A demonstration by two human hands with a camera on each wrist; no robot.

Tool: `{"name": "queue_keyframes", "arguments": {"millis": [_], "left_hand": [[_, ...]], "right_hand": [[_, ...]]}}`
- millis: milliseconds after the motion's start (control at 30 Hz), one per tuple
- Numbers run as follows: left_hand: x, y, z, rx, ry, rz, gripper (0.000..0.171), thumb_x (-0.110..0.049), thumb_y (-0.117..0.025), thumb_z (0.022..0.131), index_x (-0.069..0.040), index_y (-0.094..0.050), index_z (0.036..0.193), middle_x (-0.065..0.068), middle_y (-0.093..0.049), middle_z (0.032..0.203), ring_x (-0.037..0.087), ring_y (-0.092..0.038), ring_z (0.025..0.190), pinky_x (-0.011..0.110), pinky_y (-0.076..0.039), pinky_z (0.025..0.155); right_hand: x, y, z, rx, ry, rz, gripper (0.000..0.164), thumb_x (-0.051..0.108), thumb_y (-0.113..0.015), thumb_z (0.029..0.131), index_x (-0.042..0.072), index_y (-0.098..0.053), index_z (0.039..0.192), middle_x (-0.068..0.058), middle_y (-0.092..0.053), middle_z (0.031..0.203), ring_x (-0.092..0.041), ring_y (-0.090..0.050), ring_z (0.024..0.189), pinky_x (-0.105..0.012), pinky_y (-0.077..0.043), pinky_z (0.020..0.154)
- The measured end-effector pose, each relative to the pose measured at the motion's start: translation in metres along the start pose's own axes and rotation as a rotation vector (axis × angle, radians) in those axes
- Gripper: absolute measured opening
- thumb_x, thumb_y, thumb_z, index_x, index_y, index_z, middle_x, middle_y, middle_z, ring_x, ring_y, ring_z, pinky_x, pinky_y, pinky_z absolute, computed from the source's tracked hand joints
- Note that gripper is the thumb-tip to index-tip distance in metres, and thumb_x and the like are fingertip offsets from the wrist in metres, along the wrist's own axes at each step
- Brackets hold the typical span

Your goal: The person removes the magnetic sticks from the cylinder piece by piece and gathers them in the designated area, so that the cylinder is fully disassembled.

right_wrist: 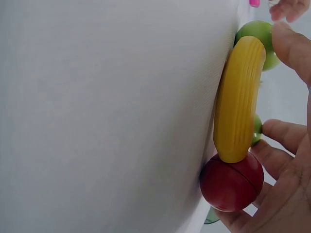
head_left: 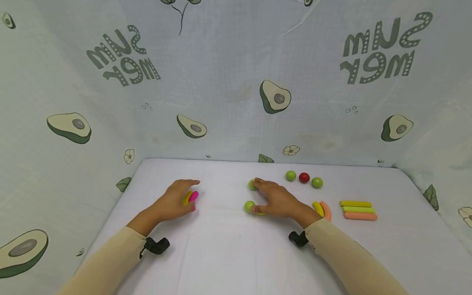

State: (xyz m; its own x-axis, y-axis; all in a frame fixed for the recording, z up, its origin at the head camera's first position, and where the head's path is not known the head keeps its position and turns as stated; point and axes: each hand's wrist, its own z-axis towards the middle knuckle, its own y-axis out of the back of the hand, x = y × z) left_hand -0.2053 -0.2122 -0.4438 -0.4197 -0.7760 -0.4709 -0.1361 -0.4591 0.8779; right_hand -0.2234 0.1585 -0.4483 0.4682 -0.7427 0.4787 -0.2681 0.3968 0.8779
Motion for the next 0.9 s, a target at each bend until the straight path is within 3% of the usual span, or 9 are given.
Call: {"name": "queue_keyframes", "arguments": {"millis": [167,300,467,633,767,900], "left_hand": [[-0.02,-0.007,0.004,-0.007,-0.125,0.024,0.058,-0.014,-0.072,0.09,-0.008,-0.053,0.144,0.011,-0.058,0.137,0.034,-0.045,0.134,0.055,-0.034,0.113],[-0.035,-0.013,0.006,0.018,-0.18,0.031,0.056,-0.015,-0.071,0.092,-0.01,-0.054,0.145,0.008,-0.059,0.138,0.032,-0.047,0.135,0.053,-0.036,0.113],[-0.049,-0.023,0.009,0.077,-0.184,0.025,0.053,-0.018,-0.069,0.095,-0.012,-0.054,0.145,0.003,-0.058,0.142,0.027,-0.048,0.136,0.046,-0.039,0.112],[-0.057,-0.037,0.016,0.105,-0.189,0.045,0.051,-0.02,-0.069,0.096,-0.013,-0.055,0.145,-0.001,-0.059,0.142,0.022,-0.05,0.133,0.041,-0.042,0.111],[-0.064,-0.046,0.022,0.11,-0.195,0.049,0.049,-0.022,-0.069,0.097,-0.014,-0.057,0.144,-0.001,-0.06,0.14,0.023,-0.051,0.133,0.042,-0.042,0.111],[-0.07,-0.054,0.03,0.111,-0.2,0.058,0.047,-0.024,-0.069,0.098,-0.016,-0.058,0.143,-0.001,-0.061,0.139,0.022,-0.052,0.132,0.041,-0.041,0.111]], "right_hand": [[0.005,0.002,-0.003,0.013,-0.032,0.027,0.086,0.042,-0.082,0.086,0.01,-0.044,0.155,-0.008,-0.033,0.164,-0.035,-0.032,0.148,-0.058,-0.027,0.118],[0.006,0.002,-0.006,0.019,-0.067,0.044,0.083,0.037,-0.083,0.085,0.01,-0.046,0.154,-0.014,-0.033,0.164,-0.038,-0.031,0.148,-0.059,-0.027,0.117],[0.005,0.001,-0.014,0.047,-0.151,0.073,0.079,0.029,-0.086,0.083,0.013,-0.05,0.152,-0.018,-0.029,0.164,-0.042,-0.028,0.148,-0.06,-0.034,0.113],[0.003,-0.003,-0.024,0.052,-0.168,0.085,0.054,0.018,-0.087,0.081,0.016,-0.068,0.13,-0.014,-0.027,0.166,-0.04,-0.029,0.148,-0.055,-0.041,0.11],[0.006,-0.005,-0.029,0.015,-0.155,0.082,0.034,0.011,-0.086,0.082,0.019,-0.075,0.112,-0.013,-0.037,0.162,-0.038,-0.036,0.144,-0.051,-0.041,0.111],[0.01,-0.007,-0.031,-0.017,-0.126,0.056,0.024,0.011,-0.086,0.083,0.02,-0.077,0.104,-0.012,-0.055,0.148,-0.037,-0.044,0.137,-0.051,-0.042,0.11]]}}
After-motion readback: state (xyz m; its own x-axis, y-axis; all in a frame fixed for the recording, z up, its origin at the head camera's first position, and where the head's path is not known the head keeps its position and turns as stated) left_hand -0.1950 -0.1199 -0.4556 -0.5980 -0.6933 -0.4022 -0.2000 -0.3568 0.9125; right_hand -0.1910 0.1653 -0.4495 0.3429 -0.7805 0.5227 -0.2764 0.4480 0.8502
